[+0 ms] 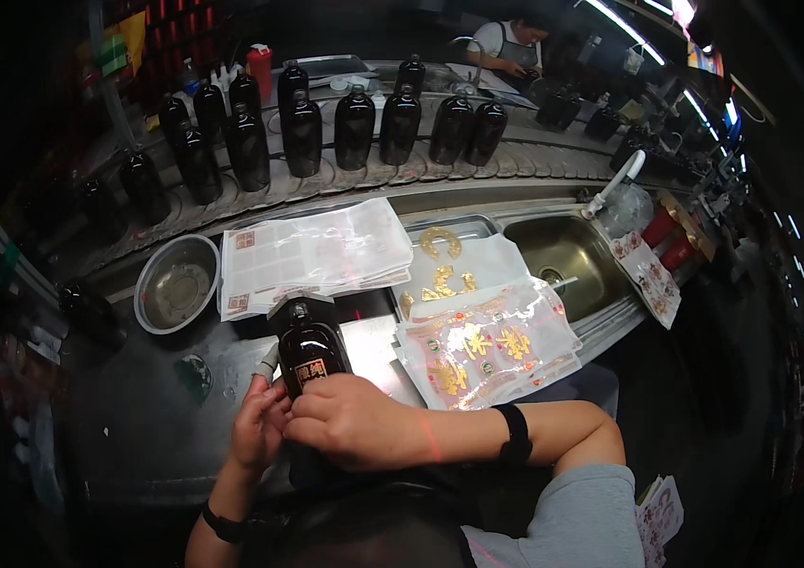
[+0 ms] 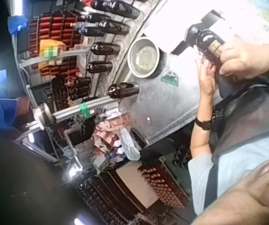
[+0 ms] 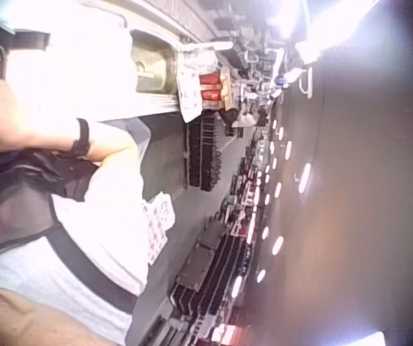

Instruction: Manually applying decorative gold stickers and labels onto large dark product bottles at a factory work bench and cleaning them with a cloth.

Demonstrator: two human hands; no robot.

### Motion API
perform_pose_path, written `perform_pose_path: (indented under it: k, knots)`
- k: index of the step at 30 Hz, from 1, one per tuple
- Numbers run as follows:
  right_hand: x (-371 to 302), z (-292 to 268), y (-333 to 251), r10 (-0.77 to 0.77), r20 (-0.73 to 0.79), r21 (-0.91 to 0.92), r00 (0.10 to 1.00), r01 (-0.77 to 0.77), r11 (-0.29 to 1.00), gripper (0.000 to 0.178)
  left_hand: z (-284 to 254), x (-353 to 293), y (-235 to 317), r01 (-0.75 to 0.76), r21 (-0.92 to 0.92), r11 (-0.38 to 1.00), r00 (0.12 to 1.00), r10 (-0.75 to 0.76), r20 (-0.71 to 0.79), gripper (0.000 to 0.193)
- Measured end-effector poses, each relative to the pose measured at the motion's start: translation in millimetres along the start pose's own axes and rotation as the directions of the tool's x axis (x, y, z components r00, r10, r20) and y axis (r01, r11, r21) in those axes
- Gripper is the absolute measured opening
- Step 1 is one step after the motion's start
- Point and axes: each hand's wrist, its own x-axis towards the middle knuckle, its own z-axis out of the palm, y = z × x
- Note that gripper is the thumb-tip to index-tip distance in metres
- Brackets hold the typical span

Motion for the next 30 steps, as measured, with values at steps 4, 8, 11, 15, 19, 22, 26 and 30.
perform_pose_path:
  k: [4,8,11,15,19,22,26,30]
  knots:
    - [26.9,13.4,24.7,0.306,-0.012,0.040,0.952,-0.306,0.951,0.026,-20.6,-15.2,-8.0,0.039,-0.040,0.998,0.996,-0.042,-0.085,0.061]
    - [34.8,1.0,44.0,0.186,-0.185,-0.174,0.965,-0.219,0.960,0.027,2.2,-11.4,1.8,0.024,0.064,0.998,0.992,-0.016,-0.122,0.052]
    - [2.5,-4.2,11.7,-0.017,-0.119,-0.094,0.993,0.006,0.996,0.030,6.7,-5.0,5.7,0.035,0.114,0.993,0.999,-0.031,-0.038,0.066]
    - [-4.4,-4.7,16.8,0.510,-0.205,0.241,0.835,-0.462,0.853,0.018,10.5,-4.2,2.1,0.030,0.342,0.939,0.989,0.021,-0.143,0.066]
    - [-7.0,-13.6,32.0,0.330,-0.261,0.086,0.907,-0.319,0.944,0.023,24.5,3.6,0.0,-0.103,0.276,0.956,0.978,0.148,-0.147,0.070]
    - [-25.2,-11.4,16.7,0.276,-0.142,0.217,0.951,-0.242,0.946,0.029,21.1,7.2,-1.2,-0.099,0.321,0.942,0.973,0.159,-0.167,0.072]
    - [-20.6,-15.0,34.2,0.352,-0.280,0.097,0.893,-0.339,0.936,0.027,19.7,2.6,-0.3,-0.080,0.370,0.926,0.973,0.152,-0.172,0.069]
    - [-40.9,-13.1,14.8,0.159,-0.143,0.206,0.977,-0.128,0.970,0.033,15.4,-0.2,-1.0,-0.306,0.742,0.597,0.887,0.461,-0.004,0.055]
